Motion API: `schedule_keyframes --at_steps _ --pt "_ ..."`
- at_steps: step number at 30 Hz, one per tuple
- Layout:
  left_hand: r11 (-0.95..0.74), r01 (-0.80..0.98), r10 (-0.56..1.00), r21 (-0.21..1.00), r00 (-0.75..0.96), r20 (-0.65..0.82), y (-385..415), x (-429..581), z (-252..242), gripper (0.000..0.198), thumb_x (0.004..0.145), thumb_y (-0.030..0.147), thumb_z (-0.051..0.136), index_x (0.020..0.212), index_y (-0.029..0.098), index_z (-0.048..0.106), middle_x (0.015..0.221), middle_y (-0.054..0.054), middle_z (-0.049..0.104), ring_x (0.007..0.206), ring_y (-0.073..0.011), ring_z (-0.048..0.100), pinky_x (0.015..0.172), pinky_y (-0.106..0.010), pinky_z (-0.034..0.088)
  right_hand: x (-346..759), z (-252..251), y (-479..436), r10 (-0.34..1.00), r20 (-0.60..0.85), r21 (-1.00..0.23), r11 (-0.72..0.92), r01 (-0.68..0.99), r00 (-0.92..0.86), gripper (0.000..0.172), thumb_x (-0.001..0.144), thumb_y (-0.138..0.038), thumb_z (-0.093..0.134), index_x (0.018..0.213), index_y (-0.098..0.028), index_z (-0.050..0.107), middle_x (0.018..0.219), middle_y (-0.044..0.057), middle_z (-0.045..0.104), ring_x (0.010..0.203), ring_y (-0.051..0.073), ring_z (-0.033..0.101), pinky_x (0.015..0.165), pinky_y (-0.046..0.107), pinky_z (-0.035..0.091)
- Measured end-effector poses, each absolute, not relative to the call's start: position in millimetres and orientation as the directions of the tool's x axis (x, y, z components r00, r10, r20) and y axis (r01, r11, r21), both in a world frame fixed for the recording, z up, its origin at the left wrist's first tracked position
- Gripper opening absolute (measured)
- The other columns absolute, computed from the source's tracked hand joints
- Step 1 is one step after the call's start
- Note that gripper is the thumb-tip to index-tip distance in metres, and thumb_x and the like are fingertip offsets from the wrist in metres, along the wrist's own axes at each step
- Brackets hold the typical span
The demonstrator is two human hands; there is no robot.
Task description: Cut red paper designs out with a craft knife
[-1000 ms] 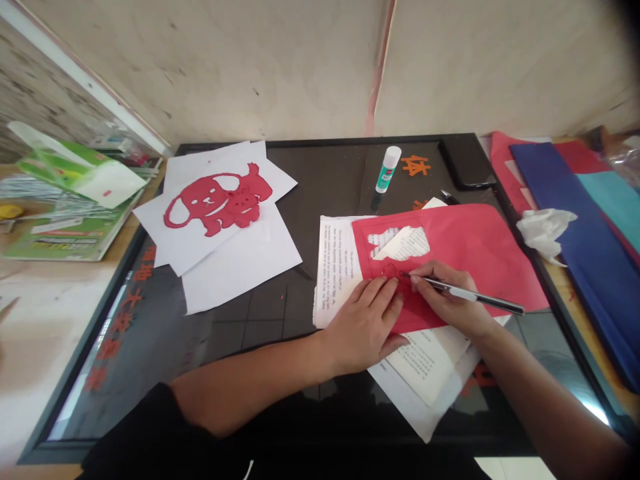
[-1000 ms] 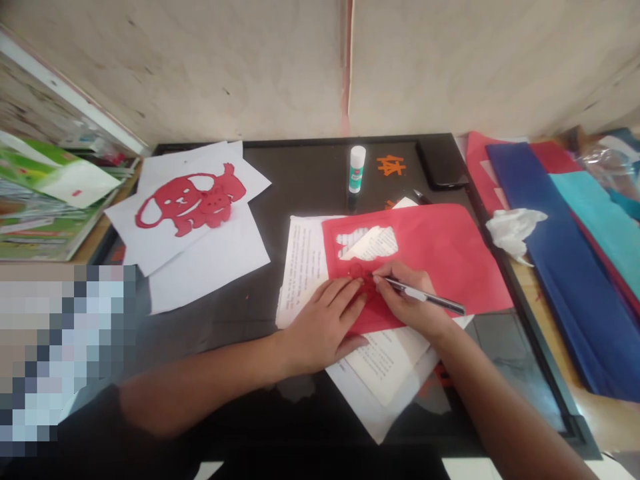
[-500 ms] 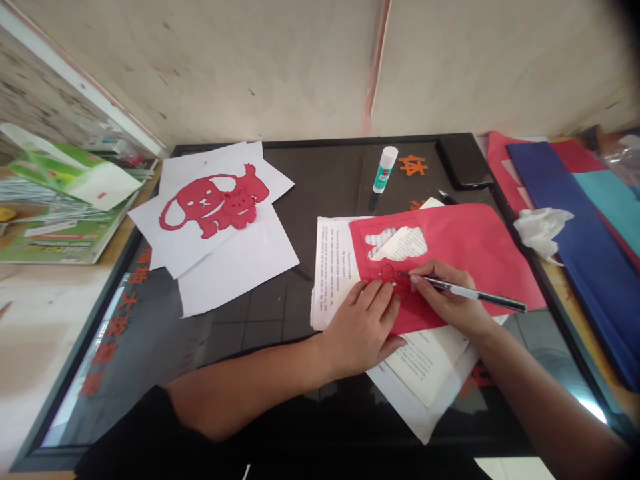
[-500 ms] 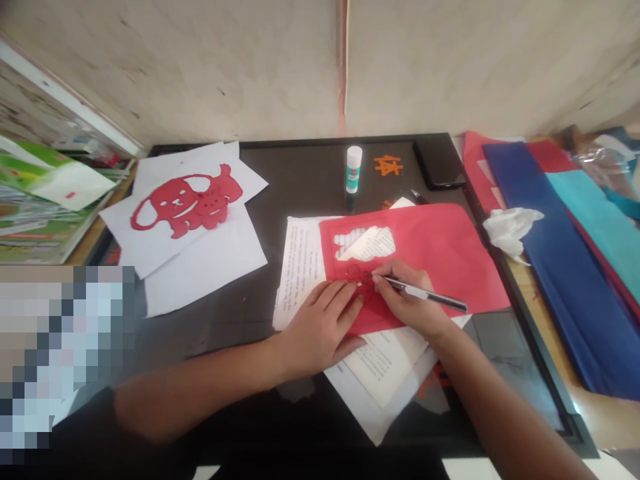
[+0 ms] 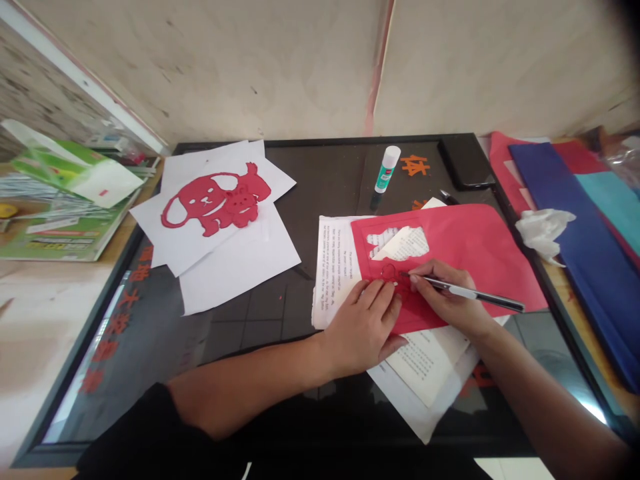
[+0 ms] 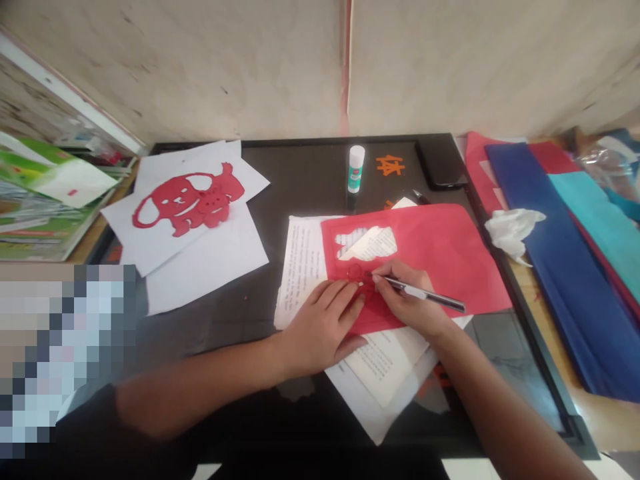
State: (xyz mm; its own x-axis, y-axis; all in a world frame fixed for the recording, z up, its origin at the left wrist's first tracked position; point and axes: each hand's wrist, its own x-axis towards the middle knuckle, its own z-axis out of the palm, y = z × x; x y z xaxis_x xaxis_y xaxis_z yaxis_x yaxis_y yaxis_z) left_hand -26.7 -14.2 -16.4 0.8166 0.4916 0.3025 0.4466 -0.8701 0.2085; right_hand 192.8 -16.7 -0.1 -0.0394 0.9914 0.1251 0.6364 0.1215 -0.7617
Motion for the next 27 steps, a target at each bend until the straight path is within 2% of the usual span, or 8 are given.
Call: schedule_keyframes --at_steps 6,11,23,27 --pt "-0.867 0.448 0.495 0.218 0.824 0.275 -12.3 -27.6 -15.8 0.062 0.098 0.055 0.041 0.132 0.005 0.054 0.143 -0.021 0.049 0.130 -0.0348 0.044 0.112 -0.050 0.032 193.1 -1.5 -17.4 0.993 0.111 -0.765 0.117 0.634 -0.049 0.014 0.092 -0.033 0.060 0.087 -0.021 0.065 0.073 0.002 0.069 0.058 0.014 0.061 0.053 0.027 0.050" --pt "-0.859 0.440 0.493 0.260 0.848 0.193 -7.0 -28.0 -12.8 0.062 0.097 0.058 0.042 0.133 0.009 0.053 0.151 -0.019 0.040 0.135 -0.0352 0.036 0.111 -0.050 0.032 193.6 -0.6 -17.3 0.990 0.126 -0.752 0.135 0.645 -0.061 0.013 0.091 -0.031 0.060 0.084 -0.022 0.063 0.069 0.000 0.068 0.056 0.014 0.060 0.052 0.025 0.049" --pt "-0.855 0.448 0.499 0.261 0.847 0.183 -6.0 -27.6 -11.7 0.063 0.096 0.060 0.041 0.133 0.009 0.052 0.152 -0.019 0.038 0.135 -0.0345 0.036 0.110 -0.050 0.032 194.5 0.9 -19.0 0.987 0.132 -0.761 0.160 0.628 -0.092 0.013 0.092 -0.031 0.058 0.083 -0.022 0.062 0.066 -0.001 0.064 0.054 0.013 0.058 0.052 0.026 0.048" --pt "-0.858 0.450 0.499 0.249 0.845 0.193 -6.1 -27.7 -12.0 0.064 0.096 0.061 0.040 0.133 0.010 0.052 0.152 -0.019 0.039 0.133 -0.0351 0.039 0.110 -0.050 0.031 195.7 -0.7 -19.6 0.992 0.124 -0.840 0.091 0.534 0.026 0.014 0.091 -0.034 0.061 0.084 -0.023 0.061 0.067 -0.001 0.065 0.059 0.015 0.061 0.056 0.027 0.050"
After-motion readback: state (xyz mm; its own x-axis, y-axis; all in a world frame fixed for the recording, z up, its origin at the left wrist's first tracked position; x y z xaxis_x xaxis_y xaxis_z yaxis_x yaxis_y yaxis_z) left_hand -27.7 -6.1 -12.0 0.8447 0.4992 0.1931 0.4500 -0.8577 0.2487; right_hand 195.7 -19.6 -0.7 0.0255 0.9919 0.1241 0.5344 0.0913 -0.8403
